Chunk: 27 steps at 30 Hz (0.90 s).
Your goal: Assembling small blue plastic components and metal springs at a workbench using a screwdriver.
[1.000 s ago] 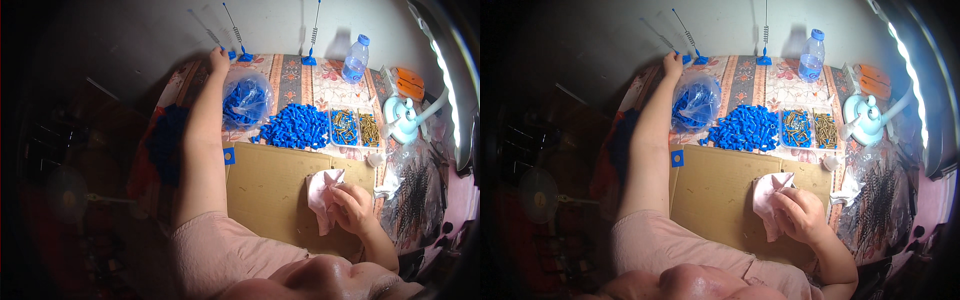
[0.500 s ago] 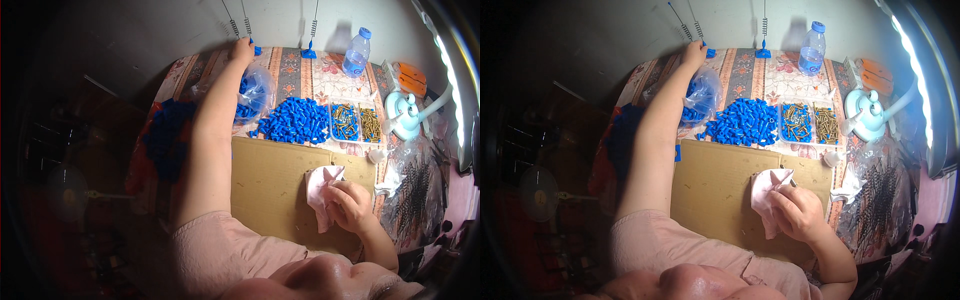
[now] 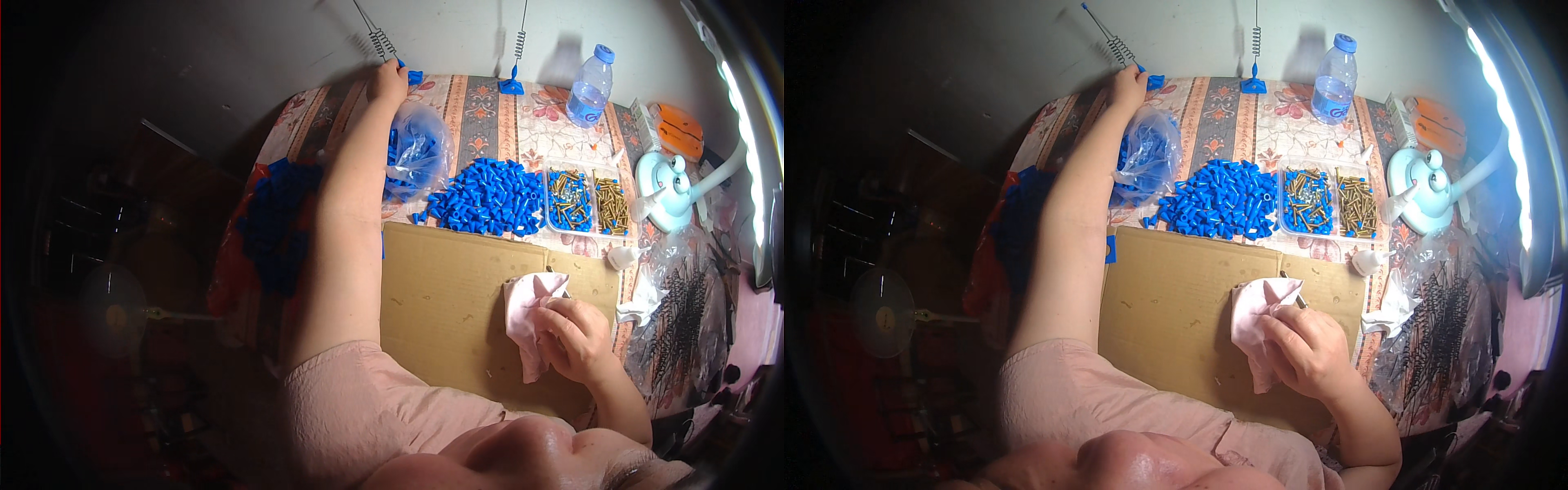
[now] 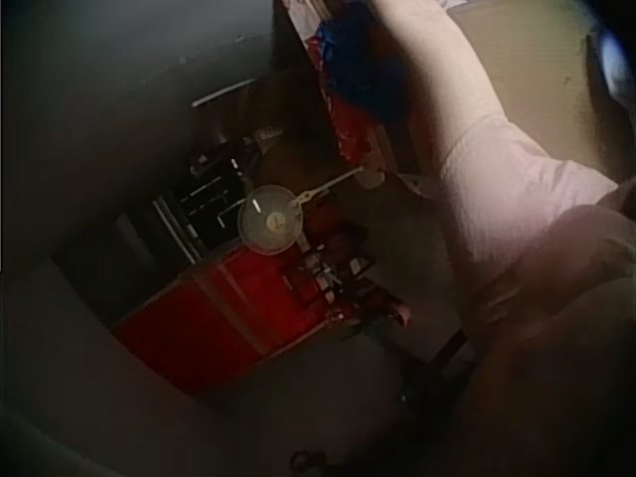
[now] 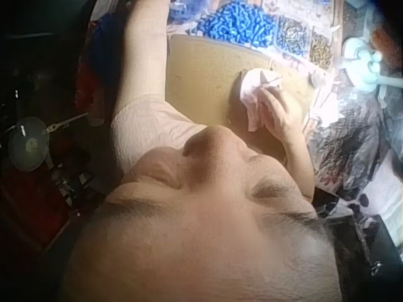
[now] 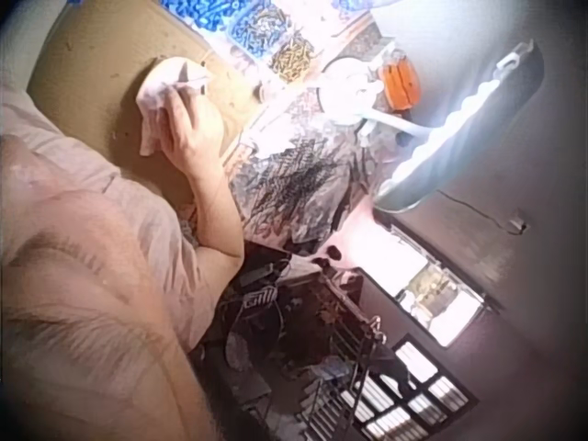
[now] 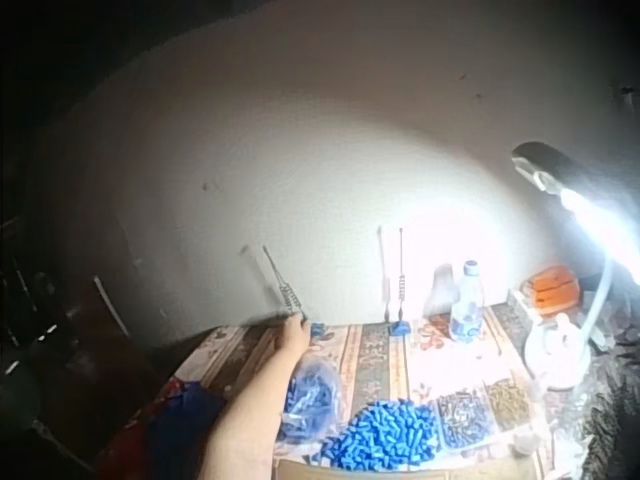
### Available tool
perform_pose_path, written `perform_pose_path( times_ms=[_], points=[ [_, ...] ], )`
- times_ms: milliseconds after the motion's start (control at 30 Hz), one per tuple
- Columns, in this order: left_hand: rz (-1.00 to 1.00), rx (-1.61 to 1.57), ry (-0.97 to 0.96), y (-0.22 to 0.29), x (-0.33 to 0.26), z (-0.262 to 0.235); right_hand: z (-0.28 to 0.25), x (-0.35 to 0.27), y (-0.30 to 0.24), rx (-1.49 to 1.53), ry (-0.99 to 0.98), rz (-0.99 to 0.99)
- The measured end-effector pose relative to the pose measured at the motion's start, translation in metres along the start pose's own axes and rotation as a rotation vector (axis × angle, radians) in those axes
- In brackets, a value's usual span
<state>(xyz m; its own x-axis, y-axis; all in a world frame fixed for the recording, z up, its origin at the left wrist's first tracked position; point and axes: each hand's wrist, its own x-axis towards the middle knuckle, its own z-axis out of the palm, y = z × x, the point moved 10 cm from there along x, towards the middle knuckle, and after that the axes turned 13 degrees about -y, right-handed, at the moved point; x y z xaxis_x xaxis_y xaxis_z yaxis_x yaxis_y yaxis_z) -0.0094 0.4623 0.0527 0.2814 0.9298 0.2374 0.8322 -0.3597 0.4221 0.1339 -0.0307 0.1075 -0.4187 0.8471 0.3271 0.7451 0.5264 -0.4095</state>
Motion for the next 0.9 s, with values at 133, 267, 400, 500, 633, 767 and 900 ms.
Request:
perform_pose_path(
  times_ms=[133, 267, 400, 500, 633, 767, 900],
  points=[
    [0.008, 0.050, -0.048, 0.020, -0.009, 0.006, 0.002, 0.000, 0.003, 0.005, -0.014, 0.012],
    [-0.070, 0.138, -0.043, 0.018, -0.007, 0.002, 0.001, -0.001, 0.001, -0.001, 0.001, 0.008],
    [-0.085, 0.152, -0.006, 0.006, -0.003, -0.001, -0.001, 0.001, -0.001, -0.005, -0.002, 0.004],
    [-0.072, 0.115, -0.013, 0.006, -0.003, 0.002, -0.001, 0.002, -0.002, 0.001, 0.000, 0.005],
    [-0.040, 0.103, -0.045, 0.020, -0.011, 0.005, -0.001, 0.004, 0.000, 0.011, 0.010, 0.016],
    [-0.073, 0.090, -0.052, 0.008, -0.013, 0.002, 0.001, 0.005, -0.001, 0.015, 0.006, 0.009],
    [-0.035, -0.020, -0.110, 0.000, 0.005, 0.004, -0.006, 0.002, -0.001, -0.005, 0.005, 0.030]
  ],
)
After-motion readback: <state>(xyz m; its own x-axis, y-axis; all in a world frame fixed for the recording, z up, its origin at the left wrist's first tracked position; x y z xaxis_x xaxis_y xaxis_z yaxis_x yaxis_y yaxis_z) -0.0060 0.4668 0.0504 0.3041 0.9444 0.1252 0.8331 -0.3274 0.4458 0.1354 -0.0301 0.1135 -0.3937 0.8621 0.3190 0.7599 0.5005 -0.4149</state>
